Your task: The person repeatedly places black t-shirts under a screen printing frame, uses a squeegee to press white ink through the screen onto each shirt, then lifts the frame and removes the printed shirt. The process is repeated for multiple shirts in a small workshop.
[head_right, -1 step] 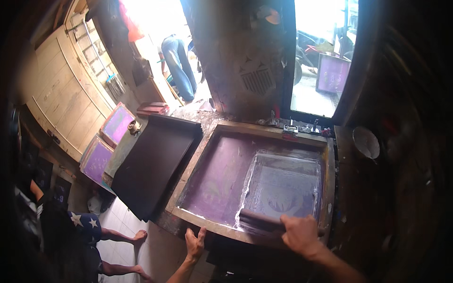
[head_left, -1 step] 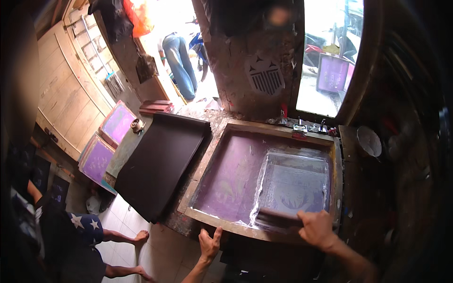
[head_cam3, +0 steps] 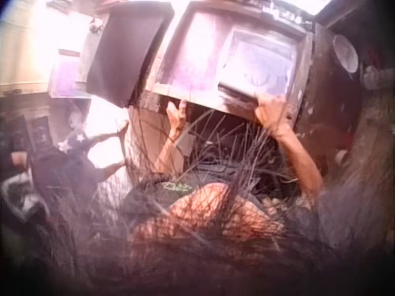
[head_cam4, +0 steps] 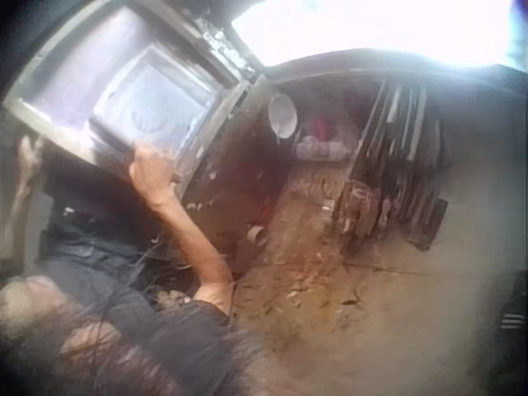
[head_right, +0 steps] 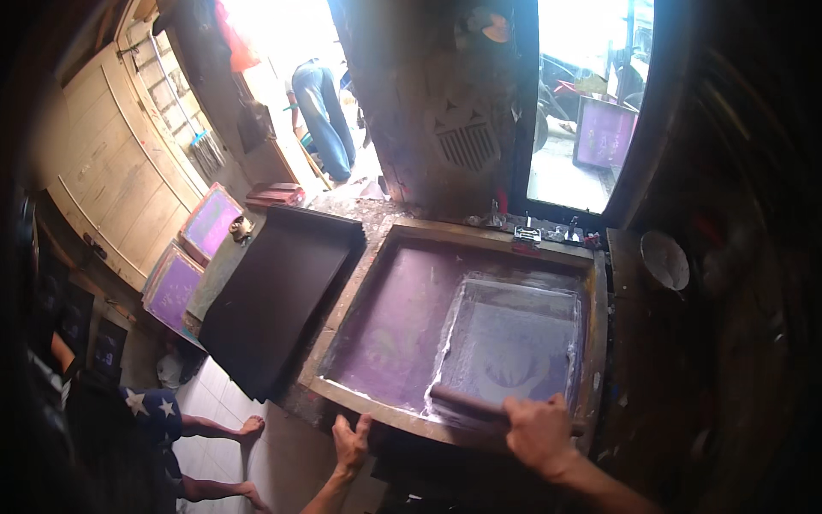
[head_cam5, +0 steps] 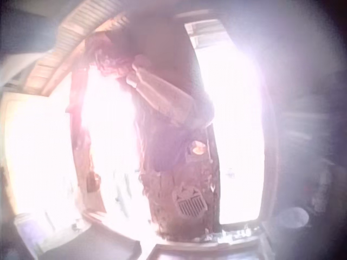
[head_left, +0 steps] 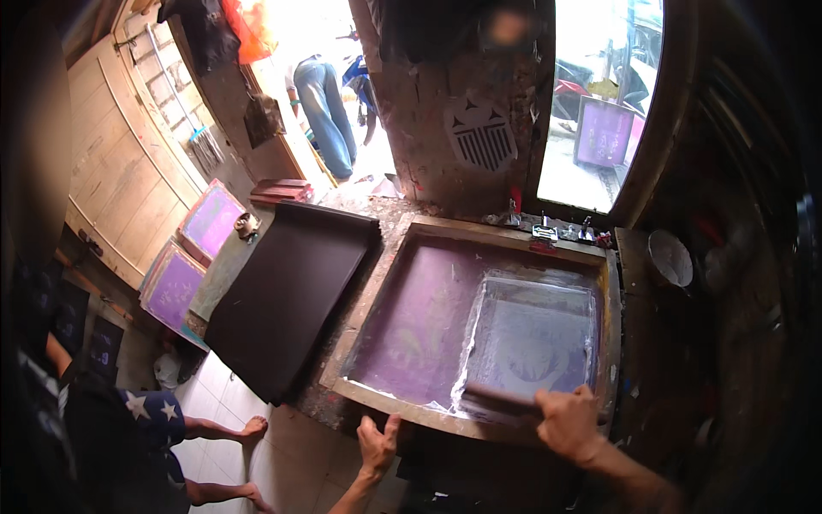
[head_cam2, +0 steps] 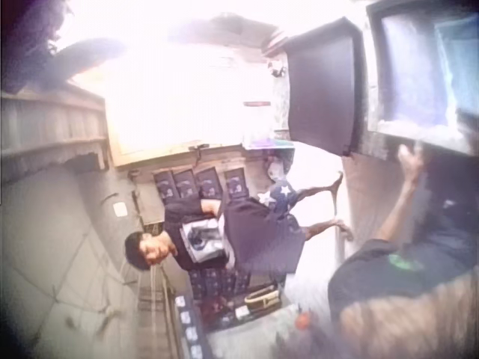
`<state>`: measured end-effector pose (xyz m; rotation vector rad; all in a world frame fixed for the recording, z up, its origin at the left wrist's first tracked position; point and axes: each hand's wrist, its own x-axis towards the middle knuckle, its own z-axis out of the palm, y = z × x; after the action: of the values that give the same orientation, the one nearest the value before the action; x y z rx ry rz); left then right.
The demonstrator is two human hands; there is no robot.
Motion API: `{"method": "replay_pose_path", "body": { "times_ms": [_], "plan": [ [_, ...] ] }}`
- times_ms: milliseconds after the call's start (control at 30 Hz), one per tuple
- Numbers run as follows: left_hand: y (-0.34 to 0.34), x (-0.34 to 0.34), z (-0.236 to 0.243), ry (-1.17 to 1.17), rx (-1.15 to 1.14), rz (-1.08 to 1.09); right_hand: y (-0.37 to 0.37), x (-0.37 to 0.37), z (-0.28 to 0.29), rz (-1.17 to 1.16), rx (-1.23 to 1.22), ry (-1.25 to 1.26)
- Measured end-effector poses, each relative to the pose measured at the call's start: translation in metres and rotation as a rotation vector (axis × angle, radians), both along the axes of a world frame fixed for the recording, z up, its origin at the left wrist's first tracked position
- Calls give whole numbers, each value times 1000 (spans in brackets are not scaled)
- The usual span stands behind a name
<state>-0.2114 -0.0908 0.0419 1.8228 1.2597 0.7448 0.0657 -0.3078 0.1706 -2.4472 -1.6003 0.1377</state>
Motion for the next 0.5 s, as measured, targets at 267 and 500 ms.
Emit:
{"method": "replay_pose_path", "body": {
  "times_ms": [267,500],
  "plan": [
    [2,0,11,-61,-77,-15,104,152,-15,-1,47,-198],
    [18,8,30,-198,-622,-21,130,177,-29,-73,50,-213]
  ]
}}
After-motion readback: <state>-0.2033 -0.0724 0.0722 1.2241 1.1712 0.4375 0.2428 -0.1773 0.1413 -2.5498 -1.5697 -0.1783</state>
